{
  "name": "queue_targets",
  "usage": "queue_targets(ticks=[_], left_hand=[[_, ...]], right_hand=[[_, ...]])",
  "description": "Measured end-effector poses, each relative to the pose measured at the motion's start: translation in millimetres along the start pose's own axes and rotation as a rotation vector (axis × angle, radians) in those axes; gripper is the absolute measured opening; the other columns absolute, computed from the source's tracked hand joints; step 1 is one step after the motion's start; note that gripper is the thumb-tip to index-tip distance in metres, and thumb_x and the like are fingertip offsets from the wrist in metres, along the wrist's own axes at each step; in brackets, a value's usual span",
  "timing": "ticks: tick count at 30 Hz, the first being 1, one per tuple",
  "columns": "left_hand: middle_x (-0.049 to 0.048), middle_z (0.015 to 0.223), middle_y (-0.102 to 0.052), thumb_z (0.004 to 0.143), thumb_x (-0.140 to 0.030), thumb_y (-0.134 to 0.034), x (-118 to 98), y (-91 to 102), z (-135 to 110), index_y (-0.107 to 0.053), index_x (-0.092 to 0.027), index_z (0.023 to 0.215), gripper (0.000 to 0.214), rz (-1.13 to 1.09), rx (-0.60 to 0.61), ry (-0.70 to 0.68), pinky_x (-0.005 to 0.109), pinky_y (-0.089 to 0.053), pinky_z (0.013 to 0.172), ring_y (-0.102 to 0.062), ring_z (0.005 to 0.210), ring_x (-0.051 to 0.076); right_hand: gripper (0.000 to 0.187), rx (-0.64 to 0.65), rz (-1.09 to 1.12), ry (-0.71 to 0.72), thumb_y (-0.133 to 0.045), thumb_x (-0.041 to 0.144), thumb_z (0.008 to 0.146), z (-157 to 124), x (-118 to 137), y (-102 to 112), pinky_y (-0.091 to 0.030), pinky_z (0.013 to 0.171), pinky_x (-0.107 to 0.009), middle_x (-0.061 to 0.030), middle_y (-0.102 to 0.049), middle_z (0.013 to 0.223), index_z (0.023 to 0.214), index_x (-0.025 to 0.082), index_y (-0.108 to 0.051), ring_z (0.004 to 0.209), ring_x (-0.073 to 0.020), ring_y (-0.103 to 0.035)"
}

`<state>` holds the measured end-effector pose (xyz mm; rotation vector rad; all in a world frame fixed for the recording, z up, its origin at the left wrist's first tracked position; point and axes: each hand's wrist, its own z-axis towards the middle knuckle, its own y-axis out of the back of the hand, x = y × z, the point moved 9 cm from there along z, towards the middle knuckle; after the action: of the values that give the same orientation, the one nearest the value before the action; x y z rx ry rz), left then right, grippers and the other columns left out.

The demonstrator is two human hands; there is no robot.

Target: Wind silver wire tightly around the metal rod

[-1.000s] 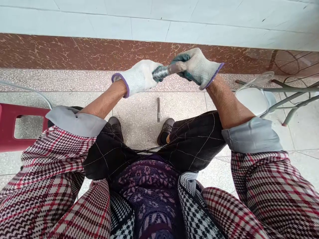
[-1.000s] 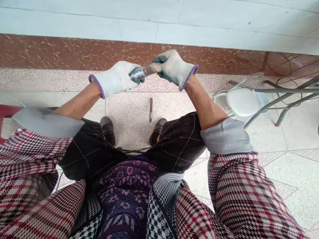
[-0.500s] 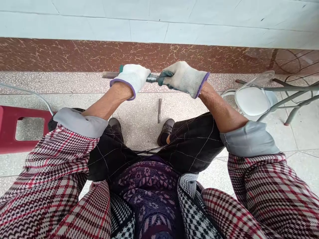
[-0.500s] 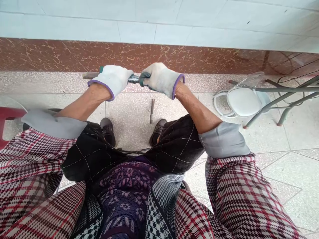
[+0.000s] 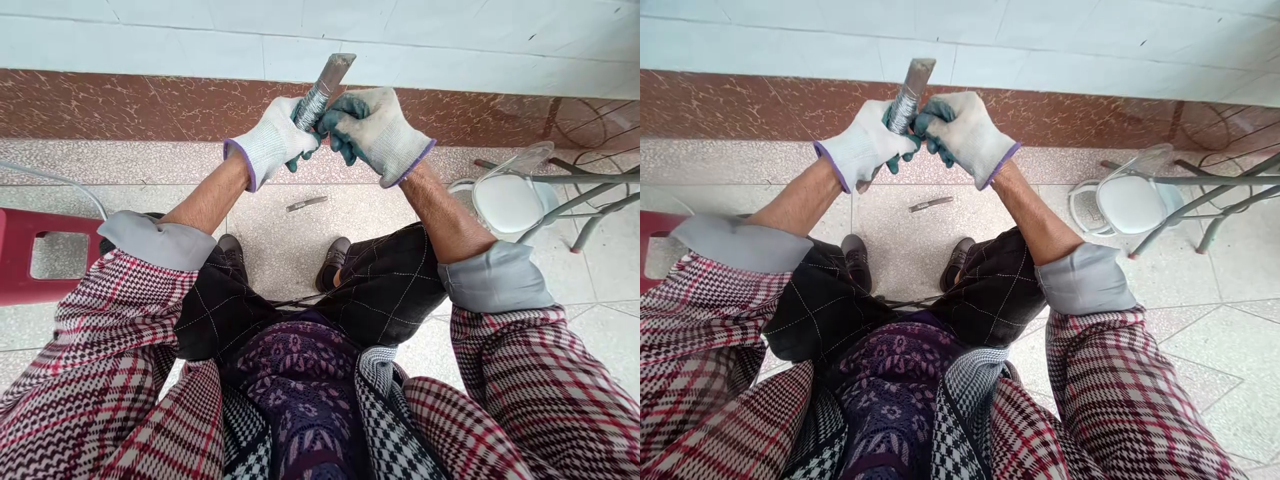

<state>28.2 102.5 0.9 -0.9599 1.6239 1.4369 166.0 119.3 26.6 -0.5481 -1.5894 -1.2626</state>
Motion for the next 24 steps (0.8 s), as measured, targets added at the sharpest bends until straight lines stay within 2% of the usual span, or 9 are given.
queue_targets(ticks=[2, 4, 9, 12, 15, 18, 20, 22, 24], left_hand=[[0.0040, 0.079, -0.062, 0.079, -0.002, -0.073, 4.7, -0.5, 2.3, -0.068, -0.013, 0.088, 0.015, -0.086, -0.070, 0.006, 0.040, -0.055, 0.074, -0.075, 0.085, 0.030], [0.0021, 0.075, -0.060, 0.078, 0.001, -0.073, 4.6, -2.5, 1.4, -0.063, -0.015, 0.082, 0.020, -0.146, -0.095, 0.011, 0.040, -0.054, 0.073, -0.071, 0.077, 0.025], [-0.0005, 0.073, -0.061, 0.074, -0.004, -0.090, 0.2, 0.5, 0.8, -0.065, -0.023, 0.088, 0.034, -0.357, -0.107, 0.003, 0.043, -0.057, 0.074, -0.060, 0.080, 0.022], [0.0006, 0.072, -0.060, 0.068, 0.002, -0.096, 4.7, 3.9, 2.1, -0.068, -0.024, 0.086, 0.042, -0.415, -0.111, 0.014, 0.045, -0.057, 0.076, -0.059, 0.081, 0.024], [0.0011, 0.073, -0.063, 0.071, 0.010, -0.087, -0.2, 5.8, -3.9, -0.074, -0.019, 0.090, 0.037, -0.317, -0.101, -0.016, 0.040, -0.054, 0.070, -0.060, 0.071, 0.021], [0.0008, 0.074, -0.067, 0.076, 0.014, -0.075, -14.5, 10.5, -14.7, -0.079, -0.013, 0.105, 0.039, -0.259, -0.110, -0.023, 0.031, -0.046, 0.059, -0.055, 0.058, 0.015], [-0.0027, 0.069, -0.063, 0.085, 0.013, -0.068, -21.0, 17.1, -19.2, -0.077, -0.008, 0.119, 0.041, -0.335, -0.125, 0.040, 0.025, -0.040, 0.056, -0.050, 0.051, 0.010], [-0.0080, 0.063, -0.052, 0.100, 0.010, -0.056, -23.7, 24.8, -19.6, -0.071, -0.006, 0.130, 0.037, -0.495, -0.134, 0.118, 0.019, -0.034, 0.055, -0.042, 0.046, 0.006], [-0.0105, 0.062, -0.042, 0.108, 0.009, -0.043, -23.0, 33.9, -16.3, -0.067, -0.008, 0.126, 0.035, -0.644, -0.158, 0.166, 0.017, -0.030, 0.053, -0.035, 0.043, 0.003]], right_hand=[[0.011, 0.015, 0.049, -0.005, -0.075, 0.043, 0.078, 1.2, -2.6, -5.5, -0.060, 0.072, -0.053, -0.0082, -0.070, 0.078, 0.076, 0.037, -0.067, 0.069, -0.0304, -0.058], [0.011, 0.044, 0.095, -0.018, -0.078, 0.042, 0.076, 1.7, -2.7, -8.5, -0.062, 0.080, -0.056, -0.0095, -0.071, 0.081, 0.075, 0.038, -0.067, 0.077, -0.0333, -0.064], [0.015, 0.047, 0.185, 0.026, -0.073, 0.042, 0.084, 6.9, 4.6, -4.0, -0.063, 0.072, -0.047, -0.0065, -0.068, 0.076, 0.074, 0.034, -0.065, 0.066, -0.0261, -0.059], [0.017, 0.134, 0.256, 0.035, -0.073, 0.046, 0.086, 10.6, 1.8, -5.7, -0.062, 0.076, -0.045, -0.0059, -0.069, 0.078, 0.077, 0.033, -0.068, 0.068, -0.0249, -0.062], [0.015, 0.248, 0.211, 0.047, -0.081, 0.044, 0.080, 10.1, -1.6, -7.9, -0.062, 0.086, -0.044, -0.0085, -0.074, 0.084, 0.076, 0.032, -0.073, 0.078, -0.0258, -0.069], [0.009, 0.233, 0.078, 0.005, -0.075, 0.030, 0.083, 7.9, -6.1, -4.2, -0.061, 0.084, -0.043, -0.0078, -0.071, 0.074, 0.074, 0.027, -0.073, 0.072, -0.0231, -0.068], [0.007, 0.181, 0.074, -0.035, -0.069, 0.027, 0.086, 5.2, -5.5, -2.7, -0.061, 0.077, -0.043, -0.0040, -0.066, 0.067, 0.079, 0.028, -0.071, 0.065, -0.0229, -0.063], [0.007, 0.137, 0.094, -0.059, -0.070, 0.032, 0.087, 1.5, -1.8, -4.6, -0.059, 0.067, -0.044, -0.0030, -0.062, 0.066, 0.080, 0.032, -0.069, 0.058, -0.0241, -0.055], [0.009, 0.108, 0.084, -0.070, -0.074, 0.038, 0.085, -2.2, 2.4, -8.9, -0.056, 0.061, -0.046, -0.0044, -0.062, 0.068, 0.078, 0.035, -0.069, 0.053, -0.0241, -0.047]])
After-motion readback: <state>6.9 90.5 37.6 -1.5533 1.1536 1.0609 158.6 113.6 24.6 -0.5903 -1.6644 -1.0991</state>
